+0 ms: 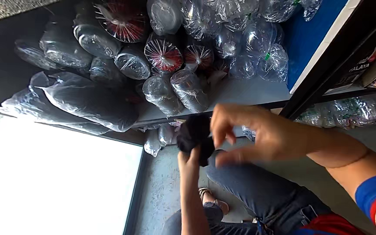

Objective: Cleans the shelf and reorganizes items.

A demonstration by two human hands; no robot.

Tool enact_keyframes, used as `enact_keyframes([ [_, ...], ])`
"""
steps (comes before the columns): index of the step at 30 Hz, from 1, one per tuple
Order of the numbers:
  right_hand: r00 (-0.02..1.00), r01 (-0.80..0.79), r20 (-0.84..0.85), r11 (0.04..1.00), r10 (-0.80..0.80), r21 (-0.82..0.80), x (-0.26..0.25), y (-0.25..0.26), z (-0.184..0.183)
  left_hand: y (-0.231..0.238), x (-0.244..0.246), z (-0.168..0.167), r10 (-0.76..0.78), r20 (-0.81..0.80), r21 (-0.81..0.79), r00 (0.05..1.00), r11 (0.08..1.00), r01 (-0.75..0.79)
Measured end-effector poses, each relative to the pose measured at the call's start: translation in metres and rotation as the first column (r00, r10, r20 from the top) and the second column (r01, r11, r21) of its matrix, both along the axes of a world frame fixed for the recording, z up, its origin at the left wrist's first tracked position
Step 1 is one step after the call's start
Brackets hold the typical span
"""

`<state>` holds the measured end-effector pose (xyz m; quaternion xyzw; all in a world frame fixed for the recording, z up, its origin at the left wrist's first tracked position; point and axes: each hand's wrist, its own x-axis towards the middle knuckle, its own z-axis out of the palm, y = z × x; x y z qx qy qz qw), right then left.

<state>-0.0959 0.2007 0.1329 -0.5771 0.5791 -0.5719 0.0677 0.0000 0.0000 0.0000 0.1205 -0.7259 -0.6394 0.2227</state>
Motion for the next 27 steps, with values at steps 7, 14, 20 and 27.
enact_keyframes([
  [7,0.601,0.774,-0.273,0.633,-0.751,-0.035,-0.083,0.046,-0.023,0.077,-0.113,0.066,0.032,0.271,-0.682,0.962,0.711,0.169],
  [14,0.548,0.826,-0.166,0.562,-0.82,-0.05,-0.117,0.056,-0.032,0.185,-0.174,0.022,-0.196,0.549,-0.666,0.813,0.486,0.567],
  [20,0.536,0.843,-0.176,0.536,-0.826,0.051,-0.141,0.044,-0.04,0.147,-0.186,0.011,-0.335,0.453,-0.697,0.826,0.445,0.563],
  [27,0.52,0.854,-0.26,0.5,-0.814,0.143,-0.174,0.011,-0.042,0.098,-0.185,0.02,0.056,0.486,-0.742,0.872,0.554,0.378],
])
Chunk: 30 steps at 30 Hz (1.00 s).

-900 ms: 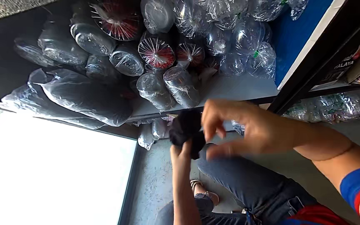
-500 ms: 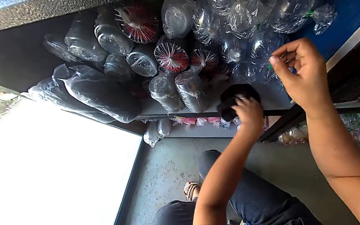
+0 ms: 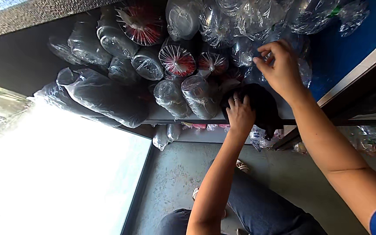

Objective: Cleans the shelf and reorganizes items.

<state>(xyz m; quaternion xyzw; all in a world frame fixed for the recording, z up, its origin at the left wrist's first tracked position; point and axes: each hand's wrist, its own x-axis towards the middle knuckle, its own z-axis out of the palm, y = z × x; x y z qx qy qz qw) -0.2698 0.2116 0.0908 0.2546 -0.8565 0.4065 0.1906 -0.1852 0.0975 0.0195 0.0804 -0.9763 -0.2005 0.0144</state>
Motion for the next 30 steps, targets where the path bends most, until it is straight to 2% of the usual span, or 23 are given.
enact_keyframes([
  [3,0.999,0.036,0.004,0.998,-0.036,0.043,-0.009,-0.015,-0.002,-0.014,0.011,0.027,-0.146,0.118,0.139,0.982,0.982,0.129],
  [5,0.999,0.041,-0.025,0.997,-0.039,0.058,-0.01,-0.02,-0.001,-0.03,0.016,0.042,-0.164,-0.028,0.178,0.986,0.97,0.167],
  [8,0.997,0.033,-0.067,0.999,-0.032,0.017,-0.008,-0.021,-0.005,-0.048,0.009,0.061,-0.048,-0.286,0.241,0.957,0.963,0.12],
  [11,0.999,0.014,-0.04,0.994,-0.019,-0.108,-0.002,-0.014,-0.014,-0.051,-0.006,0.067,0.07,-0.359,0.402,0.931,0.911,0.087],
  [13,0.997,0.046,0.066,0.983,-0.034,-0.179,0.007,-0.012,-0.024,-0.042,-0.018,0.062,0.095,-0.355,0.485,0.93,0.869,0.097],
  [16,0.962,0.085,0.27,0.978,-0.031,-0.19,0.019,-0.011,-0.04,-0.024,-0.037,0.051,0.163,-0.23,0.649,0.959,0.76,0.027],
  [19,0.942,0.015,0.334,0.995,0.018,-0.098,0.026,-0.009,-0.044,-0.016,-0.051,0.035,0.251,-0.228,0.821,0.941,0.569,0.047],
  [21,0.958,0.014,0.285,1.0,-0.008,-0.016,0.027,-0.002,-0.042,-0.014,-0.054,0.024,0.273,-0.296,0.867,0.915,0.478,0.137],
  [24,0.993,0.086,0.078,0.996,-0.086,0.001,0.026,0.0,-0.036,-0.016,-0.058,0.021,0.311,-0.344,0.876,0.886,0.446,0.184],
  [27,0.985,0.11,-0.139,0.993,-0.102,0.044,0.017,-0.008,-0.032,-0.018,-0.06,0.029,0.338,-0.298,0.884,0.893,0.451,0.124],
  [30,0.994,0.105,-0.061,0.972,-0.095,0.208,0.011,-0.021,-0.032,-0.024,-0.06,0.029,0.327,-0.259,0.899,0.909,0.425,0.104],
])
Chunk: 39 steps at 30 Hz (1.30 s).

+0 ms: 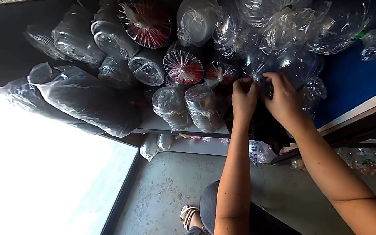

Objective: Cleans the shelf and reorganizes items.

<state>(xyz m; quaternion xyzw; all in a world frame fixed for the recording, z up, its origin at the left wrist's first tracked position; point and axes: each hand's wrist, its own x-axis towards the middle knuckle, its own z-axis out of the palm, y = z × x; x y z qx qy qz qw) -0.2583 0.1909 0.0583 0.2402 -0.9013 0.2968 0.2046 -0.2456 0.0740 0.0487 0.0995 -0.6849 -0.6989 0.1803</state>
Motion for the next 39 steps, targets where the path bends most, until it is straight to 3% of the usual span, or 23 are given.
enact_keyframes([
  [2,0.999,0.001,0.041,0.999,0.001,-0.035,-0.003,-0.008,-0.005,-0.003,0.002,0.0,-0.007,-0.026,0.043,1.0,0.999,0.008],
  [5,0.98,-0.072,0.155,0.953,0.122,-0.294,-0.005,-0.008,-0.01,-0.007,0.005,-0.001,0.025,-0.095,0.094,0.995,0.995,-0.017],
  [8,0.876,-0.089,0.316,0.766,0.364,-0.637,-0.008,-0.003,-0.014,-0.019,0.009,-0.005,0.029,-0.102,0.124,0.994,0.992,-0.016],
  [10,0.751,-0.026,0.389,0.613,0.533,-0.79,-0.006,0.001,-0.013,-0.03,0.019,-0.004,-0.117,-0.033,0.095,0.993,0.988,0.119],
  [12,0.66,0.025,0.416,0.535,0.626,-0.845,-0.005,0.003,-0.015,-0.036,0.026,0.0,-0.275,0.031,0.094,0.961,0.958,0.272],
  [14,0.651,-0.015,0.451,0.604,0.611,-0.797,-0.005,0.006,-0.015,-0.037,0.029,0.002,-0.316,0.053,0.044,0.947,0.948,0.314],
  [16,0.755,-0.105,0.449,0.764,0.477,-0.637,-0.003,0.01,-0.013,-0.036,0.029,0.004,-0.253,0.068,-0.054,0.965,0.965,0.257],
  [18,0.899,-0.128,0.338,0.905,0.279,-0.406,0.002,0.013,-0.009,-0.035,0.03,0.006,-0.182,0.062,-0.158,0.981,0.969,0.19],
  [20,0.977,-0.108,0.153,0.963,0.149,-0.246,0.006,0.013,-0.003,-0.034,0.033,0.009,-0.13,0.019,-0.206,0.991,0.97,0.131],
  [23,0.983,-0.154,-0.114,0.982,0.141,-0.11,0.001,0.008,0.004,-0.035,0.035,0.013,-0.136,-0.15,-0.109,0.979,0.987,0.121],
  [27,0.96,-0.208,-0.208,0.976,0.19,-0.069,-0.014,-0.002,0.003,-0.039,0.039,0.016,-0.175,-0.348,0.046,0.921,0.978,0.204],
  [29,0.956,-0.219,-0.221,0.971,0.194,-0.094,-0.018,-0.004,0.002,-0.044,0.041,0.013,-0.181,-0.307,0.045,0.935,0.978,0.204],
  [32,0.944,-0.256,-0.254,0.955,0.213,-0.15,-0.02,-0.005,-0.004,-0.053,0.044,0.007,-0.249,-0.127,-0.122,0.96,0.965,0.234],
  [34,0.924,-0.305,-0.29,0.938,0.249,-0.165,-0.019,-0.006,-0.009,-0.048,0.041,0.005,-0.242,-0.112,-0.169,0.964,0.96,0.221],
  [39,0.946,-0.295,-0.192,0.94,0.262,-0.17,-0.017,-0.001,-0.013,-0.036,0.034,0.003,-0.054,-0.191,-0.021,0.98,0.998,0.051],
])
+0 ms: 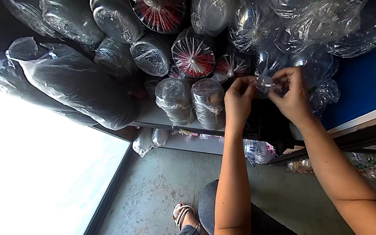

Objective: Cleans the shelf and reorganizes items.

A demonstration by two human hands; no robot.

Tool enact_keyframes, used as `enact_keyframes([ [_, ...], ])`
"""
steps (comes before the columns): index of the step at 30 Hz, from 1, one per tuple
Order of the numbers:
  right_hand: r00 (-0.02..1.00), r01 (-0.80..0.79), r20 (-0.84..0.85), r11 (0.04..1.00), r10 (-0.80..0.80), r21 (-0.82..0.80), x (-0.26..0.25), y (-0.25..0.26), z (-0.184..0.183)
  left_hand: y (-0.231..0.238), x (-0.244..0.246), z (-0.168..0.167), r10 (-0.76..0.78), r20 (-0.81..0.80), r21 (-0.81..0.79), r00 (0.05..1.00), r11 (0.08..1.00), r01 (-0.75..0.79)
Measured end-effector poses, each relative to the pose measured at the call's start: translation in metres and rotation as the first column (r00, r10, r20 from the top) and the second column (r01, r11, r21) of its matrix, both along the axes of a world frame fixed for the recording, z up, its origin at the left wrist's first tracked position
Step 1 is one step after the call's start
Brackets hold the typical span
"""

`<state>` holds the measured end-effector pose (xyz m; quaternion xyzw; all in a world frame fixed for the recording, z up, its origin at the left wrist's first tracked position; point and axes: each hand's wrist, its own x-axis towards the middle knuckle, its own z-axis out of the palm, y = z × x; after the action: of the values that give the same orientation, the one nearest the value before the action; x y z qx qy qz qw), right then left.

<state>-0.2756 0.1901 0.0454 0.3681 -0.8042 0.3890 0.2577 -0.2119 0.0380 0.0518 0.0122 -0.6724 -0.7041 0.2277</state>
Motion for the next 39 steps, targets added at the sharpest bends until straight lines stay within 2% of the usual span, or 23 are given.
enact_keyframes([
  [3,1.0,-0.007,0.025,0.999,0.006,0.05,-0.003,0.006,0.008,0.003,0.0,-0.002,0.099,-0.049,0.008,0.994,0.995,-0.099],
  [6,0.999,0.033,-0.038,0.999,-0.032,0.01,-0.005,0.009,0.008,0.008,-0.002,-0.004,0.185,-0.133,0.001,0.974,0.982,-0.187],
  [8,0.996,0.062,-0.063,0.998,-0.063,-0.03,-0.006,0.009,0.005,0.009,-0.004,-0.005,0.192,-0.178,0.018,0.965,0.981,-0.192],
  [12,0.996,0.023,-0.085,0.988,-0.037,-0.153,-0.008,0.01,0.002,-0.002,0.002,-0.002,-0.054,-0.083,0.07,0.995,0.996,0.06],
  [15,0.991,-0.038,-0.128,0.996,0.028,-0.081,-0.002,0.015,0.011,0.002,0.0,-0.004,-0.131,-0.039,-0.043,0.991,0.991,0.129],
  [17,0.987,-0.077,-0.143,0.997,0.075,-0.009,0.002,0.018,0.017,0.01,-0.005,-0.007,-0.078,-0.085,-0.081,0.993,0.994,0.071],
  [19,0.987,-0.086,-0.138,0.996,0.087,0.013,0.002,0.026,0.019,0.011,-0.007,-0.008,-0.023,-0.105,-0.052,0.994,0.998,0.018],
  [21,0.992,-0.074,-0.104,0.997,0.072,-0.018,0.001,0.036,0.019,0.008,-0.008,-0.007,0.016,-0.103,0.027,0.995,1.0,-0.013],
  [23,0.997,-0.063,-0.05,0.995,0.06,-0.079,0.001,0.039,0.017,0.006,-0.007,-0.005,0.047,-0.109,0.04,0.993,0.998,-0.043],
  [26,0.998,-0.044,-0.043,0.982,0.037,-0.186,0.001,0.035,0.011,0.005,-0.004,-0.004,0.177,-0.166,-0.134,0.97,0.971,-0.2],
  [28,0.992,-0.003,-0.128,0.98,-0.023,-0.198,0.0,0.031,0.008,0.001,0.001,-0.001,0.304,-0.211,-0.288,0.929,0.889,-0.356],
  [30,0.965,0.073,-0.237,0.984,-0.111,-0.164,0.001,0.028,0.007,0.001,0.005,0.002,0.382,-0.214,-0.346,0.899,0.831,-0.435],
  [31,0.946,0.126,-0.281,0.981,-0.163,-0.145,0.003,0.027,0.008,0.003,0.005,0.002,0.391,-0.203,-0.335,0.898,0.834,-0.439],
  [33,0.916,0.203,-0.321,0.969,-0.238,-0.139,0.005,0.026,0.006,0.007,0.004,0.004,0.346,-0.164,-0.231,0.924,0.897,-0.377],
  [35,0.924,0.21,-0.288,0.964,-0.251,-0.166,0.005,0.027,0.004,0.006,0.003,0.006,0.243,-0.129,-0.062,0.961,0.966,-0.253],
  [37,0.973,0.127,-0.162,0.964,-0.167,-0.232,0.006,0.027,0.001,0.001,0.004,0.006,0.105,-0.125,0.085,0.987,0.992,-0.095],
  [39,1.0,-0.011,0.005,0.941,0.014,-0.338,0.008,0.026,-0.001,-0.006,0.007,0.005,-0.036,-0.137,0.135,0.99,0.989,0.055],
])
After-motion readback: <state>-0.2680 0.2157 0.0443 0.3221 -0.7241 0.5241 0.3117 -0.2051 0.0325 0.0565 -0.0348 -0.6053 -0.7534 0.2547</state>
